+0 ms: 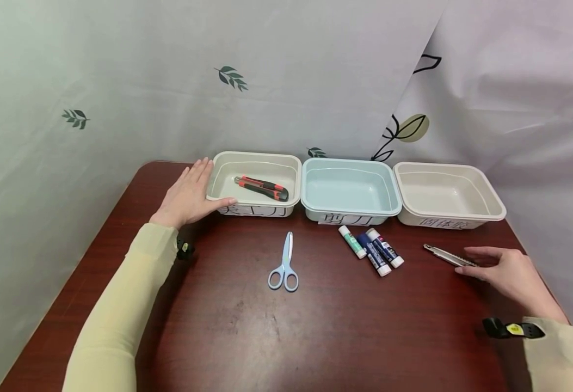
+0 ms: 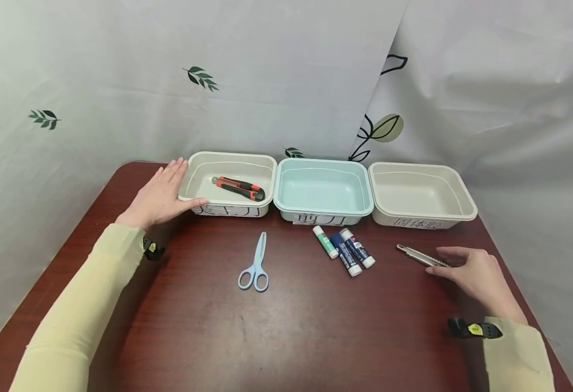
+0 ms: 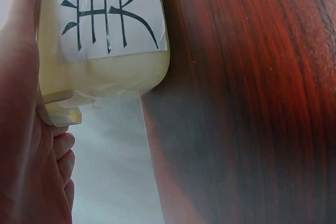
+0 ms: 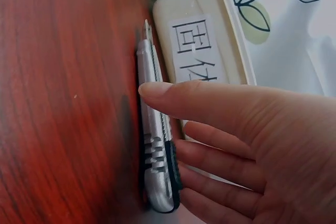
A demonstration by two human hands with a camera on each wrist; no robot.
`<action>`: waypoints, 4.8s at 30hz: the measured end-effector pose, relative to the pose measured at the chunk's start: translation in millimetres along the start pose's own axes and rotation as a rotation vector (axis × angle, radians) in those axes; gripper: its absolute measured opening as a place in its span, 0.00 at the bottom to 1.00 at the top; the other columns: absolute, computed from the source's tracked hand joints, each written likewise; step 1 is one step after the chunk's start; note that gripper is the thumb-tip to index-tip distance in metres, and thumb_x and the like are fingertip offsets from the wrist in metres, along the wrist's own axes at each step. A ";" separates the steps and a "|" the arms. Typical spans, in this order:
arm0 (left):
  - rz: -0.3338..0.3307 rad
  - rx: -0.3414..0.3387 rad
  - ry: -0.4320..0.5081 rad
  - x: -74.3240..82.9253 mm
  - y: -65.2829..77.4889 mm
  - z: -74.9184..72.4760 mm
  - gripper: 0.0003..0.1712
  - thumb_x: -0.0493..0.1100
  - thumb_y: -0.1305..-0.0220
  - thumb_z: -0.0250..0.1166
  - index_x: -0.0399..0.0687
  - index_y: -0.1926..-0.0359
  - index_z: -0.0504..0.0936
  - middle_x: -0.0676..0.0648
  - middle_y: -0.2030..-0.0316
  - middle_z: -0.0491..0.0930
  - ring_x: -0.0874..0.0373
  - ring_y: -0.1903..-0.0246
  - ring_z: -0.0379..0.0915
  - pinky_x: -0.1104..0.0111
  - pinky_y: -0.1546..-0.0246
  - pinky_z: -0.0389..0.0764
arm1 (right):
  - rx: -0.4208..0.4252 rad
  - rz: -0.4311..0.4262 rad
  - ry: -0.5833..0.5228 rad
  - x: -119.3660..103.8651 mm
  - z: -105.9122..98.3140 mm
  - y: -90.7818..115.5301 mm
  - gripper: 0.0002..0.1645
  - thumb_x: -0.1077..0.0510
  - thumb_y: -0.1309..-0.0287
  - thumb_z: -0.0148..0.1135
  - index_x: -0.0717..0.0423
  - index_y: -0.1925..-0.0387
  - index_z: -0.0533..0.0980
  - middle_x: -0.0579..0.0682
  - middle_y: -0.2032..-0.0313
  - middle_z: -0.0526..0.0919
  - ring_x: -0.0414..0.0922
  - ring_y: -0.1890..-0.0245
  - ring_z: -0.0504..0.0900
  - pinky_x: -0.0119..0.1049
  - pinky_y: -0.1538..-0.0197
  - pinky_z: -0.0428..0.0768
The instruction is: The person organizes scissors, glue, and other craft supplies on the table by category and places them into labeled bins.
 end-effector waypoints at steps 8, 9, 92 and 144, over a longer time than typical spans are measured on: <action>-0.004 0.005 0.000 -2.2 -0.5 0.0 0.70 0.83 0.41 0.54 0.33 0.20 0.44 0.34 0.21 0.43 0.43 0.22 0.34 0.51 0.23 0.38 | 0.028 -0.052 0.012 0.5 1.3 -2.2 0.33 0.46 0.58 0.85 0.61 0.52 0.87 0.59 0.62 0.89 0.50 0.60 0.83 0.29 0.67 0.71; -0.004 0.006 0.001 -2.4 -0.6 0.0 0.70 0.83 0.41 0.54 0.33 0.20 0.44 0.34 0.21 0.43 0.43 0.22 0.34 0.52 0.23 0.37 | 0.030 -0.056 0.011 0.5 1.5 -2.3 0.32 0.47 0.58 0.85 0.61 0.53 0.87 0.56 0.64 0.89 0.44 0.63 0.83 0.28 0.68 0.71; -0.006 0.001 0.016 -1.4 0.3 0.5 0.71 0.82 0.41 0.55 0.35 0.20 0.42 0.35 0.21 0.41 0.44 0.22 0.33 0.53 0.23 0.36 | 0.123 -0.590 -0.152 -183.0 19.1 -26.3 0.20 0.66 0.53 0.80 0.49 0.56 0.87 0.38 0.63 0.86 0.38 0.64 0.81 0.25 0.60 0.75; -0.003 0.010 0.011 -0.1 0.8 -0.2 0.70 0.82 0.41 0.56 0.34 0.20 0.43 0.35 0.21 0.42 0.44 0.22 0.34 0.54 0.23 0.36 | 0.132 -0.514 -0.498 -338.6 41.7 -129.7 0.14 0.61 0.41 0.74 0.58 0.52 0.87 0.51 0.59 0.87 0.45 0.59 0.84 0.36 0.53 0.84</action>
Point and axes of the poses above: each hand's wrist, its own y-axis away from the middle knuckle, its own z-axis out of the palm, x = y × z, the point moved 7 cm from there along -y, towards the middle knuckle
